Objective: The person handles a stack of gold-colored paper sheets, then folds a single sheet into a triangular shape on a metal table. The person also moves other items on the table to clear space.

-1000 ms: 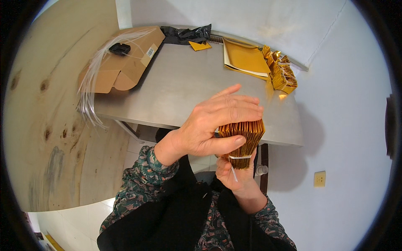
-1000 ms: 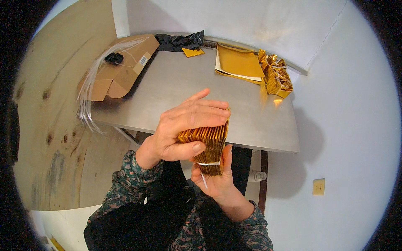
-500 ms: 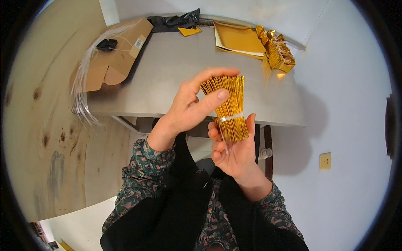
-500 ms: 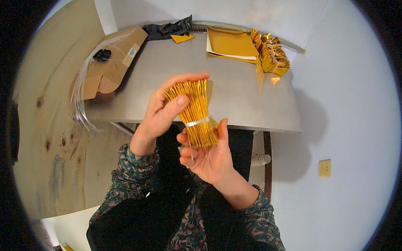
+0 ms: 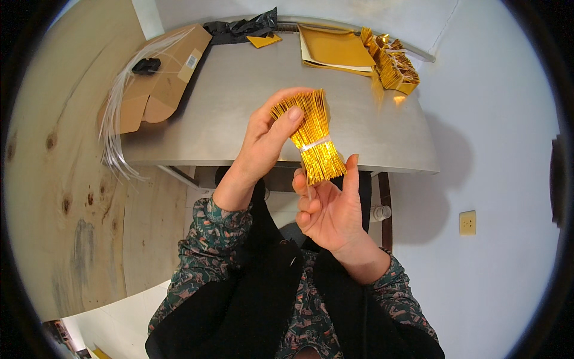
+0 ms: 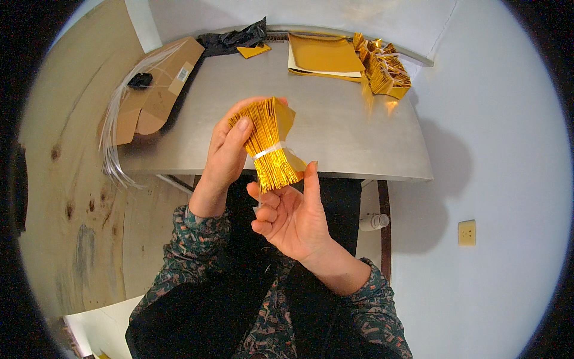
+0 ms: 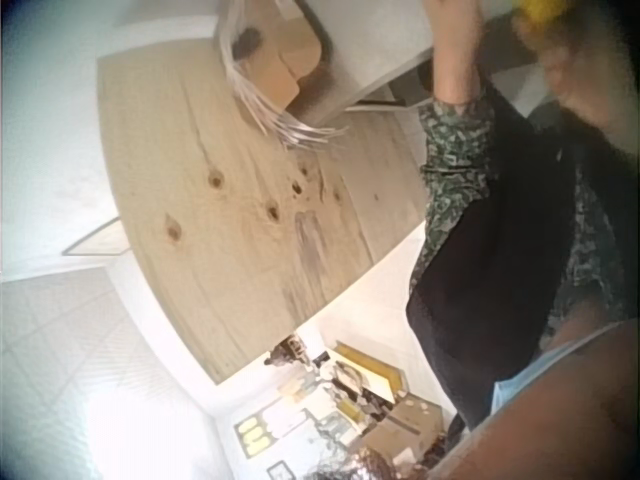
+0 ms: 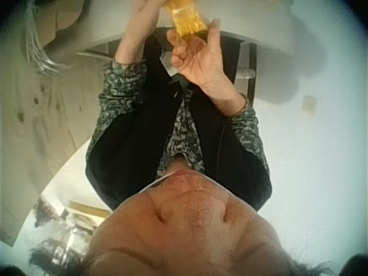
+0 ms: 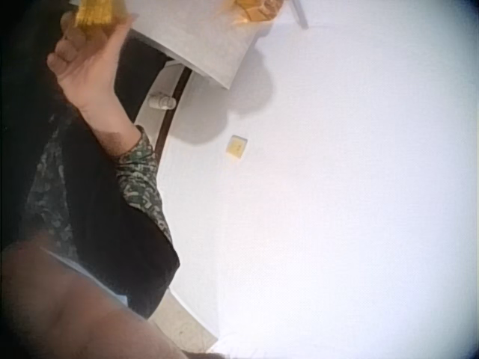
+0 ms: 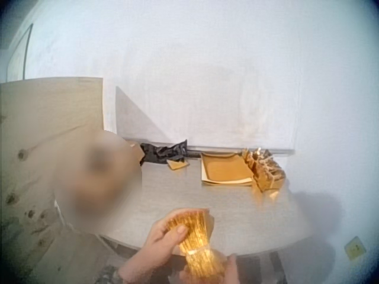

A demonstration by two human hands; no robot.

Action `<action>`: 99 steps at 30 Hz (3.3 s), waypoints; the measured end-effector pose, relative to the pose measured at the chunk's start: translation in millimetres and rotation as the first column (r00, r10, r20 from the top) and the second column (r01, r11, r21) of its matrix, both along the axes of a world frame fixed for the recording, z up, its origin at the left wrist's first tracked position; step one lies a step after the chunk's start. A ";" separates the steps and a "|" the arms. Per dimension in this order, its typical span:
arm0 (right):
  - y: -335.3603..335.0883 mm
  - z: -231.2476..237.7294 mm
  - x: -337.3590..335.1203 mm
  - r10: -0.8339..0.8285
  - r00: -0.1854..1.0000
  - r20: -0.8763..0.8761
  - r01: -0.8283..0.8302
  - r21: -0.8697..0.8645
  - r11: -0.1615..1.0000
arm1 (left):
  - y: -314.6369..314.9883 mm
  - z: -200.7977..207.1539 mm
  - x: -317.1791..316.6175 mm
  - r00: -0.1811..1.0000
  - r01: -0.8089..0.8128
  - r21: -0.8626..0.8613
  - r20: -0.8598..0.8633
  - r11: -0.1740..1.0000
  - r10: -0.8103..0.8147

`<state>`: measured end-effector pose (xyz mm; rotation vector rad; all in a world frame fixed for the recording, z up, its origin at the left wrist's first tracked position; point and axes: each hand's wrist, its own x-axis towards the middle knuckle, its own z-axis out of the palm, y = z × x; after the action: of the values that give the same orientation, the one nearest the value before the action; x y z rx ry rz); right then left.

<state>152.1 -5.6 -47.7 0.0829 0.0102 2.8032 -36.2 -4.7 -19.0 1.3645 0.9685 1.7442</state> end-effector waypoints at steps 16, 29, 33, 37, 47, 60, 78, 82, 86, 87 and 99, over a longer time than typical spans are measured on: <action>17.7 -12.6 29.6 -0.496 0.855 0.150 0.175 0.818 0.549 | -24.6 -2.6 -8.3 0.970 -0.240 0.163 -0.009 0.957 0.245; 37.8 16.0 3.2 -0.674 0.320 -0.665 0.015 0.715 -0.699 | -38.3 -6.0 35.3 0.952 -0.231 0.338 -0.115 0.912 0.284; 43.4 6.2 2.6 -0.658 0.317 -0.683 0.044 0.704 -0.709 | -37.2 -4.1 36.0 0.930 -0.199 0.393 -0.214 0.898 0.300; 40.1 2.7 3.1 -0.677 0.312 -0.667 0.070 0.727 -0.683 | -32.1 -6.2 42.0 0.947 -0.187 0.405 -0.168 0.895 0.274; 22.8 14.8 11.8 -0.800 0.378 -0.466 0.055 0.874 -0.484 | -30.5 -9.3 44.8 0.942 -0.171 0.431 -0.193 0.886 0.275; 22.1 9.0 13.3 -0.862 0.164 -0.479 0.133 0.877 -0.462 | -35.5 5.6 47.3 0.887 -0.081 0.356 -0.400 0.931 0.230; 38.7 23.3 48.8 -0.668 0.421 -0.613 0.101 0.764 -0.637 | -47.4 20.7 6.8 0.723 -0.164 0.397 -0.575 0.903 0.384; 37.8 9.5 37.8 -0.787 -0.007 -0.617 0.063 0.785 -0.617 | -46.6 -10.3 41.0 0.980 -0.191 -0.099 0.030 0.977 0.195; 36.6 -2.4 30.9 -0.675 0.006 -0.738 -0.067 0.673 -0.737 | -51.8 -30.9 75.3 0.984 0.152 0.013 0.097 0.988 -0.152; 31.9 -5.9 28.9 -0.668 0.076 -0.740 -0.087 0.663 -0.744 | -45.9 -31.0 78.9 0.965 0.181 0.078 0.176 0.980 -0.192; 38.5 28.3 55.6 -0.711 0.487 -0.508 0.060 0.831 -0.552 | -69.1 -16.7 69.3 0.911 0.352 -0.114 0.272 0.929 -0.311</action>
<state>207.7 32.9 -19.4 -0.1763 -1.9087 0.8384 33.1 -73.8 -35.7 1.0995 0.6748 1.4990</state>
